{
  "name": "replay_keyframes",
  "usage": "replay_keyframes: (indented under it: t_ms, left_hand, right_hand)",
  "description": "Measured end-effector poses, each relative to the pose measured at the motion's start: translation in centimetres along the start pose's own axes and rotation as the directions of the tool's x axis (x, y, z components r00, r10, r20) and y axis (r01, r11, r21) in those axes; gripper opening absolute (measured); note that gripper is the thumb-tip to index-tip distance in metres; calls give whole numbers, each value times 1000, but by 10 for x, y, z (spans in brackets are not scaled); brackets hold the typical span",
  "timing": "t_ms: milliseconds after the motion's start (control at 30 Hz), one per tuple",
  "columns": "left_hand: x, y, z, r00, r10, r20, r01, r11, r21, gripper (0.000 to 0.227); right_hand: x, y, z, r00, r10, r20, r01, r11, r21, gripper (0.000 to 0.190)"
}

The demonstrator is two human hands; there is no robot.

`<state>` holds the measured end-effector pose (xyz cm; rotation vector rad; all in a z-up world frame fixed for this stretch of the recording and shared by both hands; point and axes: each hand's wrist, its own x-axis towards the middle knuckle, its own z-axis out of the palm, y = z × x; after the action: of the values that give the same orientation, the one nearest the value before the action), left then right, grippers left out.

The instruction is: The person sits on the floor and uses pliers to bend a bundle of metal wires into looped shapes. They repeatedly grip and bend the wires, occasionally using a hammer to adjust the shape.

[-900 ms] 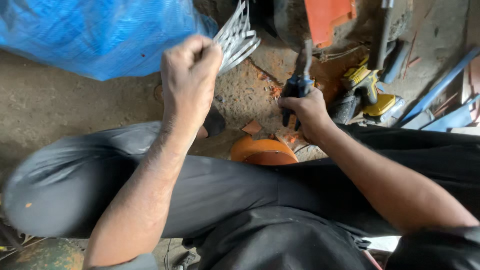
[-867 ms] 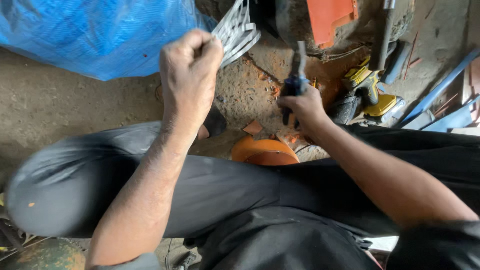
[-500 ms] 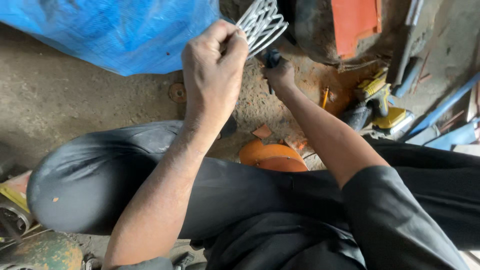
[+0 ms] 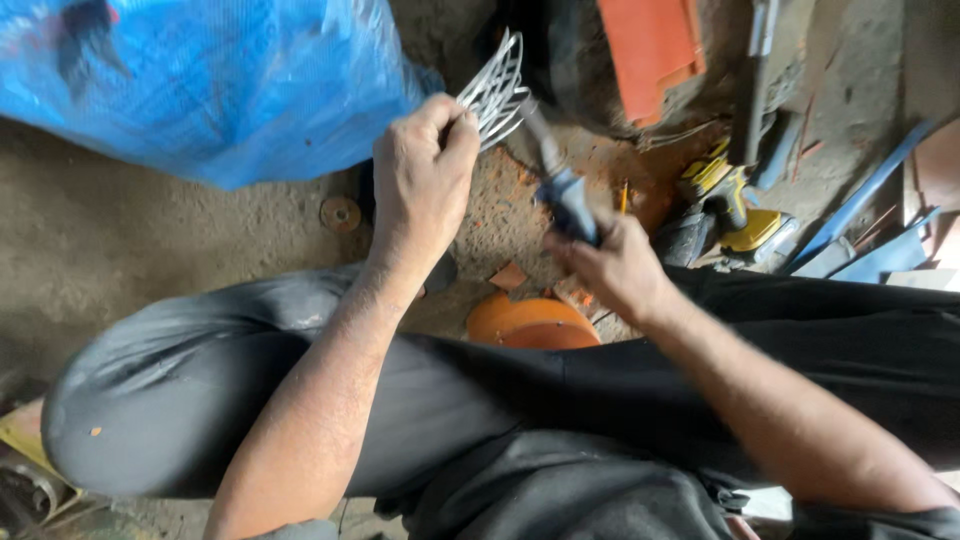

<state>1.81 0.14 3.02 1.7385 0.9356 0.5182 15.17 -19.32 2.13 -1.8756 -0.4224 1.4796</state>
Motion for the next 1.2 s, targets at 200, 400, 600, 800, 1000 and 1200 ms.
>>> replay_keyframes:
  t_ms: [200, 400, 600, 800, 1000, 1200]
  left_hand:
    - [-2, 5, 18, 998, -32, 52, 29, 998, 55, 20]
    - [-12, 10, 34, 986, 148, 80, -159, 976, 148, 16]
    - [-13, 16, 41, 984, 73, 160, -104, 975, 198, 13]
    - [-15, 15, 44, 982, 116, 149, -151, 954, 257, 15]
    - [-13, 20, 44, 981, 47, 189, -100, 955, 279, 16]
    - [-10, 26, 29, 968, -27, 248, -61, 939, 339, 15]
  right_hand:
    - [-3, 4, 9, 961, -267, 68, 250, 949, 190, 39]
    - [3, 8, -1, 977, -202, 71, 199, 979, 48, 39]
    - [6, 7, -10, 970, -226, 91, 236, 964, -124, 36]
    - [9, 9, -12, 973, -215, 79, 225, 963, -151, 28]
    - [11, 11, -8, 969, -245, 42, 249, 950, -187, 23]
    - [10, 8, 0, 994, -103, 42, 107, 987, -120, 18]
